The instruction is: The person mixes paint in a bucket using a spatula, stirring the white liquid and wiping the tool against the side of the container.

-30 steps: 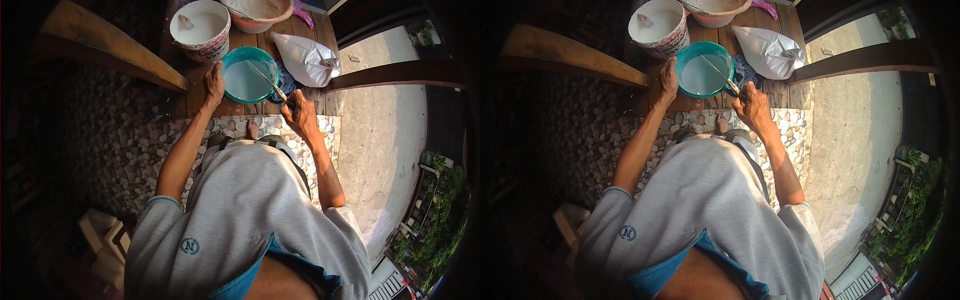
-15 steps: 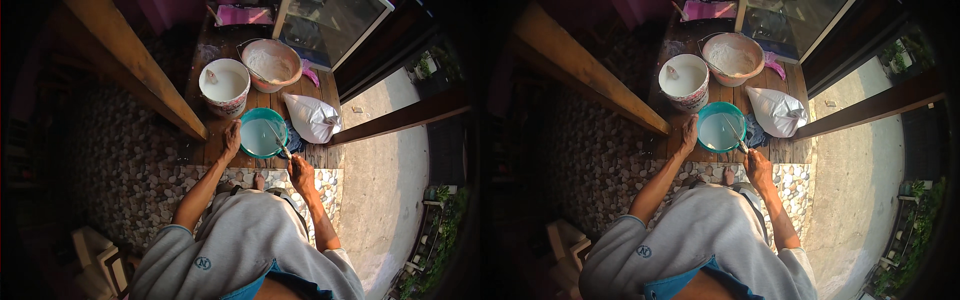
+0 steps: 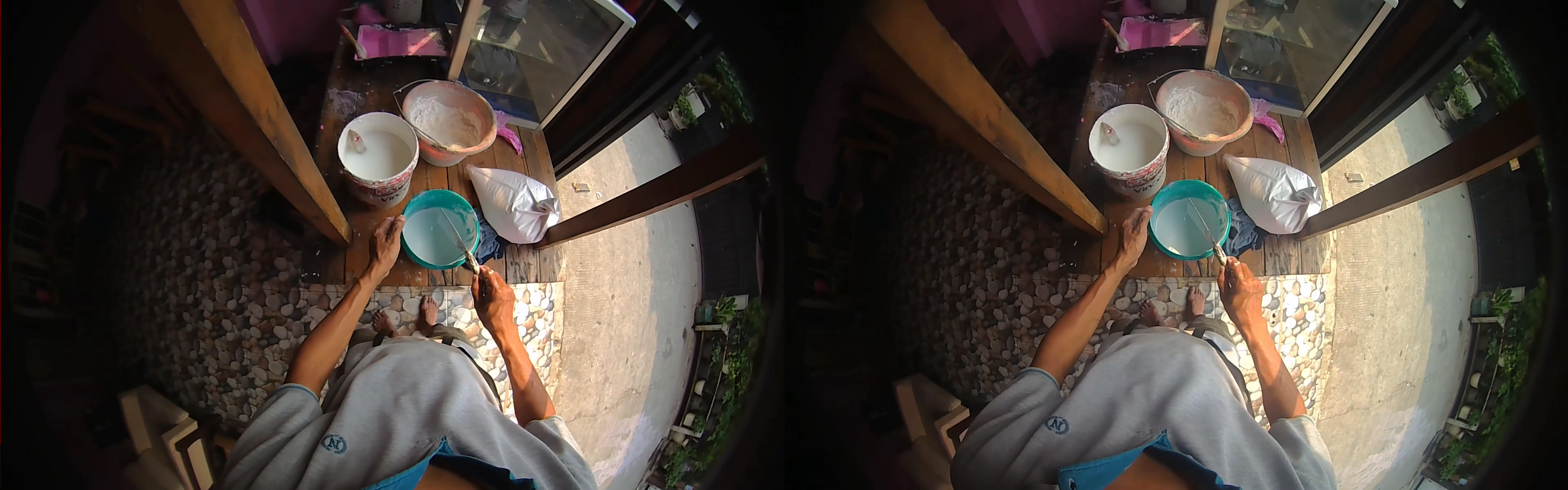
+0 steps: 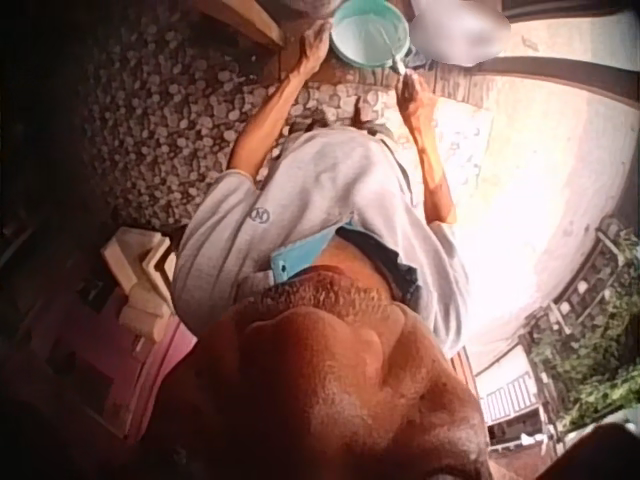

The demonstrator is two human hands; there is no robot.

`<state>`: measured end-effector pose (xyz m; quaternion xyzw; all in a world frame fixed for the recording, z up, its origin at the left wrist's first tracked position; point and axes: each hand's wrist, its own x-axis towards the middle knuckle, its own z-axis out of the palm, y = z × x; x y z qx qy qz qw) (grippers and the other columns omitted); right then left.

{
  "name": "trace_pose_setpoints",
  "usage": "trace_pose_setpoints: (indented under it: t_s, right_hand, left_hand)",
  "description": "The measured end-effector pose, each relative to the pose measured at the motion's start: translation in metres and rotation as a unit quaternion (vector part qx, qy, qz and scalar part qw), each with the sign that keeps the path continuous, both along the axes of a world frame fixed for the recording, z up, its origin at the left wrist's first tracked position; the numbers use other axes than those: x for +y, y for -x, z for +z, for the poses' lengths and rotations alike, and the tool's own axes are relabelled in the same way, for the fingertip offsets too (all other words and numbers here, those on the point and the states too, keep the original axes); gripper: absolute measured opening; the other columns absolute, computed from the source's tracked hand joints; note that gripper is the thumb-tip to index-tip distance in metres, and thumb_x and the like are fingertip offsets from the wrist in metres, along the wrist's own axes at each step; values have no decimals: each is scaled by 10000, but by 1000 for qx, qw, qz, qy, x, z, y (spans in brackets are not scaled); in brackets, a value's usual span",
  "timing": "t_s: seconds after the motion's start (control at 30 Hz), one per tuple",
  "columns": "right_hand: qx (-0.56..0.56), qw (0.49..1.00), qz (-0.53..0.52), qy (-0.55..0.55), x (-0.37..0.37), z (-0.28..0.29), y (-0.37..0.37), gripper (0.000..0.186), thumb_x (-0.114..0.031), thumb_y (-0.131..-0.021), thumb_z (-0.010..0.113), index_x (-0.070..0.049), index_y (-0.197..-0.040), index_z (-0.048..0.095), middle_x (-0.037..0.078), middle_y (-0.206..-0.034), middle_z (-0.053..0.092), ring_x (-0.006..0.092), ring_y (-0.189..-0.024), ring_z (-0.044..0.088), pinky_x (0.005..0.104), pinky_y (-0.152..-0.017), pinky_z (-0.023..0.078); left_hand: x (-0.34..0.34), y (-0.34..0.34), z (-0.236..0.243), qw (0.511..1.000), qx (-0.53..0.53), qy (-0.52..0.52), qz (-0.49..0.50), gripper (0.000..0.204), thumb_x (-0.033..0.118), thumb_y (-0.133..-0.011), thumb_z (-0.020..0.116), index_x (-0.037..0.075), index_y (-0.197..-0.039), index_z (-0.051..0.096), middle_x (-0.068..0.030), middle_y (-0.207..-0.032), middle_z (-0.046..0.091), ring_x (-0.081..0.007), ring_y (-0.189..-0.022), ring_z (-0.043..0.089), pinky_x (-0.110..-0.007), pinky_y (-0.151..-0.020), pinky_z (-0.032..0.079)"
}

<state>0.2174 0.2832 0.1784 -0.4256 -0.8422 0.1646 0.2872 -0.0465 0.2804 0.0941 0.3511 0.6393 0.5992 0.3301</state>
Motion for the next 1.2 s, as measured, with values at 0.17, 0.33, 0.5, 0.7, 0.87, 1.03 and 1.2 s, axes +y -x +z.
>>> trace_pose_setpoints:
  t_s: [0.17,0.33,0.5,0.7,0.87,1.03,1.2]
  right_hand:
    - [17,999,-24,-41,-9,-3,8,284,-79,-878,619,-26,-1143,531,178,-833,611,364,-642,627,423,-531,494]
    - [-16,999,-31,16,-10,-14,6,268,-78,-876,620,-17,-1128,552,192,-884,633,367,-667,635,428,-560,505]
    - [93,991,-36,93,-9,14,22,151,-24,-869,600,62,-992,583,202,-764,639,301,-621,652,358,-569,503]
    - [143,984,-26,103,-8,19,38,152,-14,-850,598,68,-972,560,231,-735,613,348,-589,623,399,-525,478]
    - [141,989,-24,36,-5,22,54,189,-14,-827,605,69,-987,548,239,-742,625,384,-603,629,440,-526,491]
    - [71,997,-18,-21,-13,31,62,163,-68,-850,612,42,-966,578,208,-757,633,365,-612,636,423,-519,499]
    - [28,999,-34,-23,-16,28,72,168,-94,-861,613,19,-983,594,189,-762,625,349,-613,627,419,-528,499]
  left_hand:
    - [-41,-6,-4,999,-36,24,13,429,391,-965,547,-32,-975,619,-75,-890,635,-174,-902,601,-301,-821,473]
    - [-124,4,-17,986,-134,100,-13,334,296,-979,537,-26,-954,618,-87,-895,650,-184,-886,636,-307,-856,495]
    - [-192,13,-34,983,-67,172,-1,178,171,-938,581,3,-880,588,-46,-835,627,-117,-800,612,-277,-741,510]
    - [-133,-41,39,975,-112,129,-143,181,198,-947,599,18,-959,605,-32,-838,630,-95,-752,607,-255,-681,512]
    - [-81,-64,82,964,-99,138,-203,384,366,-977,536,7,-1067,641,-76,-920,682,-123,-800,639,-258,-684,509]
    - [-63,-67,90,926,-274,192,-173,504,493,-952,519,33,-1125,629,-84,-966,685,-158,-822,648,-293,-725,514]
    - [-51,-60,91,889,-385,185,-165,413,462,-921,596,83,-1083,631,-30,-890,657,-156,-807,639,-317,-753,513]
